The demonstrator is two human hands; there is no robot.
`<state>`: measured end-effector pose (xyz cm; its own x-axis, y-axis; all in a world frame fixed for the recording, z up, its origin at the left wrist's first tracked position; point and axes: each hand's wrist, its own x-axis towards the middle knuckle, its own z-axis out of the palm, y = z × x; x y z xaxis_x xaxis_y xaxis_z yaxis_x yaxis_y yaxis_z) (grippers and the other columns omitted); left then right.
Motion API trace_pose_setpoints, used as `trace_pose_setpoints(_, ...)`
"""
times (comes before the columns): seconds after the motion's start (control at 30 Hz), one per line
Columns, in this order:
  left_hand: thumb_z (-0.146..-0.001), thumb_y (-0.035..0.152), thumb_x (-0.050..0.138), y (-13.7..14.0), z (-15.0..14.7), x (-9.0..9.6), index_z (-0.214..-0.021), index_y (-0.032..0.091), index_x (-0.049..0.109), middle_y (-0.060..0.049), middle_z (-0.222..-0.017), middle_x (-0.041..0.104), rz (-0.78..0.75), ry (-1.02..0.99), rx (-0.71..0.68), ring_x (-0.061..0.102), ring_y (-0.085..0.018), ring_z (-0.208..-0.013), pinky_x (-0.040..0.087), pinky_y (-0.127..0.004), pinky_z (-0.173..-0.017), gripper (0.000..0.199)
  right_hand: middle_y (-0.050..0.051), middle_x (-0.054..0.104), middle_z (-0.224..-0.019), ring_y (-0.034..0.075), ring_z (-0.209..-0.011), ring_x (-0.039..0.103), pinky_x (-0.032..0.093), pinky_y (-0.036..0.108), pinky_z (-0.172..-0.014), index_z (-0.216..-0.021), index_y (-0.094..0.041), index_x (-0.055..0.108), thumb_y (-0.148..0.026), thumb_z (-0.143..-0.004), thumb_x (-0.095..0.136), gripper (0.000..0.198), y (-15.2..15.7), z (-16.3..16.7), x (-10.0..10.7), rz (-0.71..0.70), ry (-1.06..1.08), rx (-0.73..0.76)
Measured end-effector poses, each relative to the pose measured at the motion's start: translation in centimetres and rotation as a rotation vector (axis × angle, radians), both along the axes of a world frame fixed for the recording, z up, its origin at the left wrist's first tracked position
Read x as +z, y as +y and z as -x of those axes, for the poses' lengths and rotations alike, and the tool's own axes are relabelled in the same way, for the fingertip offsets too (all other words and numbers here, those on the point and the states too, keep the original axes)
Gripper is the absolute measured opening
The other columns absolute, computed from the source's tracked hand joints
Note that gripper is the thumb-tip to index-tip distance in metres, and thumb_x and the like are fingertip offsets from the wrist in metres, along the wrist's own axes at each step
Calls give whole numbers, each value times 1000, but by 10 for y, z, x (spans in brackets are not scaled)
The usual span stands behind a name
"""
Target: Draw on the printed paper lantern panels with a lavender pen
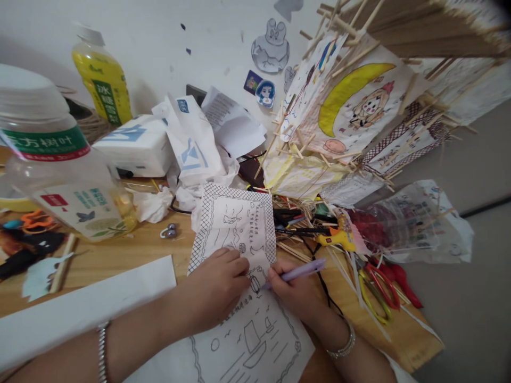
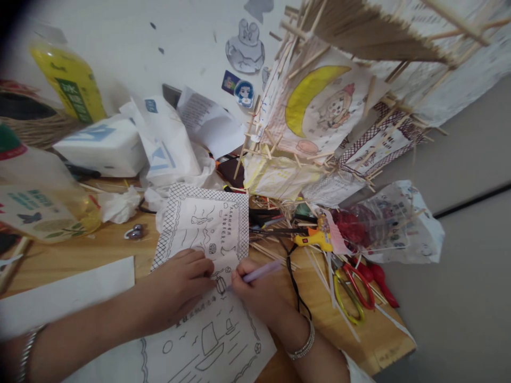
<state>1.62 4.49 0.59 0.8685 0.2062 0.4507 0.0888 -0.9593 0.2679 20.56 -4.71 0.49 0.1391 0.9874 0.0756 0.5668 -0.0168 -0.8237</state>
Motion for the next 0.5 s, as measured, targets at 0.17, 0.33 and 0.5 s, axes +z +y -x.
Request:
trace_pose_setpoints(0.17, -82, 9, 53, 1, 0, -3, -74, 19, 60, -5, -80, 57, 5, -5, -9, 49, -22, -76, 41, -37, -71, 14, -5, 42, -54, 12, -52, 41, 33, 23, -47, -58, -22, 42, -25, -82, 49, 25, -1, 0, 1, 22, 48, -5)
trace_pose_setpoints(0.33, -83, 9, 52, 0, 1, 1, -74, 19, 60, -5, -80, 57, 6, 0, -1, 49, -21, -76, 41, -36, -71, 16, -4, 43, -53, 12, -52, 41, 34, 22, -46, -59, -22, 46, -27, -82, 51, 24, -1, -1, -1, 34, 12, -29)
trace_pose_setpoints(0.5, -82, 9, 54, -1, 1, 2, -75, 19, 61, -4, -80, 57, 4, 1, 0, 49, -22, -77, 41, -36, -71, 14, -5, 43, -53, 12, -53, 42, 34, 23, -49, -56, -22, 42, -25, -80, 52, 26, 1, -1, -1, 12, 2, 1)
